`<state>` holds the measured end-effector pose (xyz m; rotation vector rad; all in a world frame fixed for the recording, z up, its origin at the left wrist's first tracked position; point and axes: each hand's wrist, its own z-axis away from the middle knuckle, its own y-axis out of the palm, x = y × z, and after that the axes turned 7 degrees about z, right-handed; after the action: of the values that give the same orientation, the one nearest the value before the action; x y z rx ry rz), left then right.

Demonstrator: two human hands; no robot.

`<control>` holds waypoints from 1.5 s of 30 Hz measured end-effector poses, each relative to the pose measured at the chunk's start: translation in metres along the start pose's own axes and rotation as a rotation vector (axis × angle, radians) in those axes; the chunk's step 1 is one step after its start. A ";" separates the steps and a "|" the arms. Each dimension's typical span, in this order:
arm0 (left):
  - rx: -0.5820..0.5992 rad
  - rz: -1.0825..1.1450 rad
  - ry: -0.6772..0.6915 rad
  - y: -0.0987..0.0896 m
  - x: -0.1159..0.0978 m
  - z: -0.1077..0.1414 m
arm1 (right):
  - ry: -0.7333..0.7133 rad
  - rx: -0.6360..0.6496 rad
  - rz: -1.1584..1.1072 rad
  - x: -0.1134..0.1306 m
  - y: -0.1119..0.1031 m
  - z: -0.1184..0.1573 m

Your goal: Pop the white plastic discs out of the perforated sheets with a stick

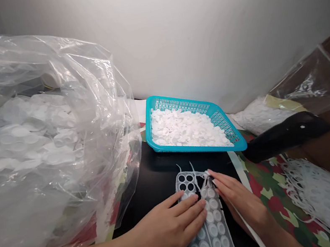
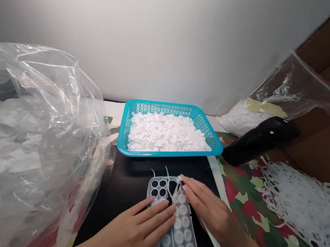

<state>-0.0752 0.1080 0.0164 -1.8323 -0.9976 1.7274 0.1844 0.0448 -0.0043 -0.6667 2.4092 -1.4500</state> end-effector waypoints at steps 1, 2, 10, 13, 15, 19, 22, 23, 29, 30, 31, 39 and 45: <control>-0.003 -0.001 0.001 0.000 0.000 0.000 | 0.011 -0.063 0.009 -0.001 0.000 -0.002; -0.008 -0.001 0.004 0.000 0.000 0.000 | 0.013 -0.123 0.022 -0.001 0.000 -0.004; -0.015 0.024 0.000 -0.001 0.000 0.000 | -0.009 -0.148 0.102 -0.008 -0.022 -0.005; -0.024 0.046 -0.004 0.000 0.000 0.000 | -0.113 0.048 -0.013 -0.010 -0.023 -0.001; -0.031 0.058 -0.001 0.000 0.001 0.001 | -0.152 0.113 -0.062 -0.011 -0.021 0.000; -0.052 0.074 0.013 0.001 0.001 0.003 | -0.156 0.136 -0.130 -0.009 -0.022 -0.004; -0.039 0.081 0.015 0.001 0.001 0.004 | -0.134 0.153 -0.160 -0.008 -0.026 -0.006; -0.029 0.082 0.013 0.001 0.001 0.004 | -0.132 0.159 -0.165 -0.007 -0.026 -0.006; 0.005 0.083 0.004 0.001 0.001 0.002 | -0.148 0.205 -0.170 -0.009 -0.026 -0.001; -0.002 0.087 0.005 0.001 0.001 0.002 | -0.152 0.207 -0.169 -0.009 -0.026 -0.001; -0.008 0.092 0.005 0.001 0.001 0.001 | -0.156 0.208 -0.167 -0.009 -0.026 -0.001; 0.002 0.114 0.005 0.000 0.001 0.002 | -0.194 0.192 -0.078 -0.011 -0.022 0.002; -0.021 0.115 0.021 0.000 0.001 0.001 | -0.098 0.108 -0.030 -0.005 -0.007 0.010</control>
<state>-0.0766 0.1084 0.0152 -1.9515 -0.9217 1.7657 0.1949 0.0372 -0.0023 -0.7338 2.2391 -1.5109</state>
